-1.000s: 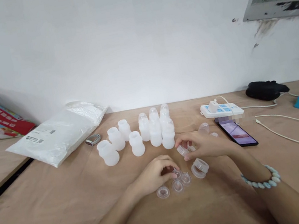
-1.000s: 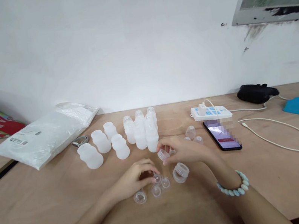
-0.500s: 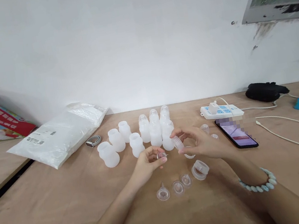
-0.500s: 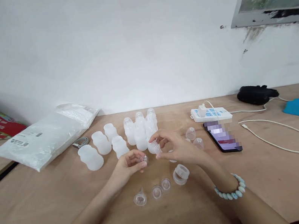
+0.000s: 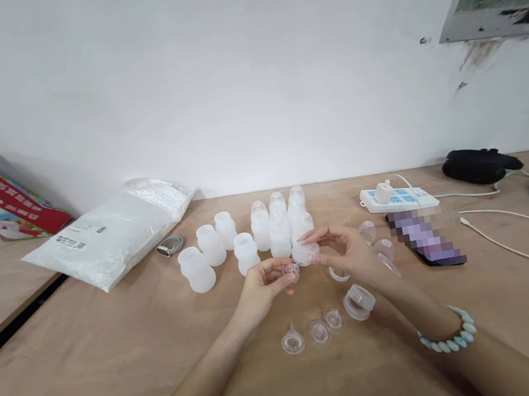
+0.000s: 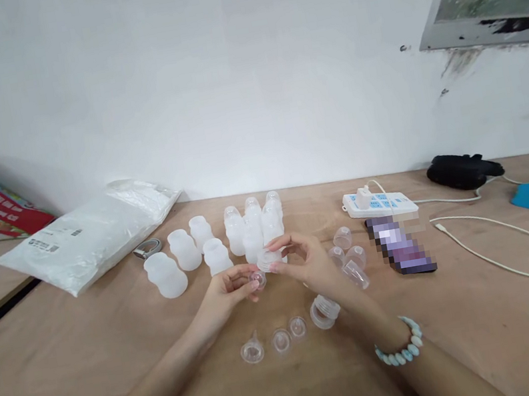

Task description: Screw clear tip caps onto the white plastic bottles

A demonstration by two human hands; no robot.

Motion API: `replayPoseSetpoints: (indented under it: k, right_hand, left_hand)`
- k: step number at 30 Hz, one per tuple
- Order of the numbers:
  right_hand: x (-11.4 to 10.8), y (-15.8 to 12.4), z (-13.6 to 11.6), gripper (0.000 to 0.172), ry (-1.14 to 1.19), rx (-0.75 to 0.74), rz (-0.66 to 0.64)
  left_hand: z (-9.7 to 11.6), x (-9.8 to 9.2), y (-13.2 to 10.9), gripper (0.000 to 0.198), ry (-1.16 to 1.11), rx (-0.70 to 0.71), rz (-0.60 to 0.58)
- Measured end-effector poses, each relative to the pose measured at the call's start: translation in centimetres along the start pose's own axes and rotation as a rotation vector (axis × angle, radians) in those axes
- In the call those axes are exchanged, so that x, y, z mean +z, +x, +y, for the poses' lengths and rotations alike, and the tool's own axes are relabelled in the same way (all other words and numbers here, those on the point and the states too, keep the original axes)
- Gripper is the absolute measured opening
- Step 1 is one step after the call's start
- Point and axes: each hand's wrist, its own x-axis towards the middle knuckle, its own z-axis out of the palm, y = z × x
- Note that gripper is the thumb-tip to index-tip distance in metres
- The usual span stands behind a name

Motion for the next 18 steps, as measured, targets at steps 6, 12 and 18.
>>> replayPoseSetpoints:
  k: [6, 12, 18]
  right_hand:
    - [1.5, -0.6, 0.3, 0.021, 0.003, -0.028, -0.059]
    - [1.9, -0.9, 0.7, 0.032, -0.258, -0.092, -0.108]
    - [1.9, -1.0, 1.4, 0.032, -0.395, -0.151, -0.126]
  left_hand:
    - [0.1, 0.1, -0.1, 0.045, -0.044, 0.019, -0.03]
    - [0.0, 0.1, -0.1, 0.049, -0.077, 0.046, 0.007]
    - [0.4, 0.1, -0.3, 0.044, -0.043, 0.041, 0.039]
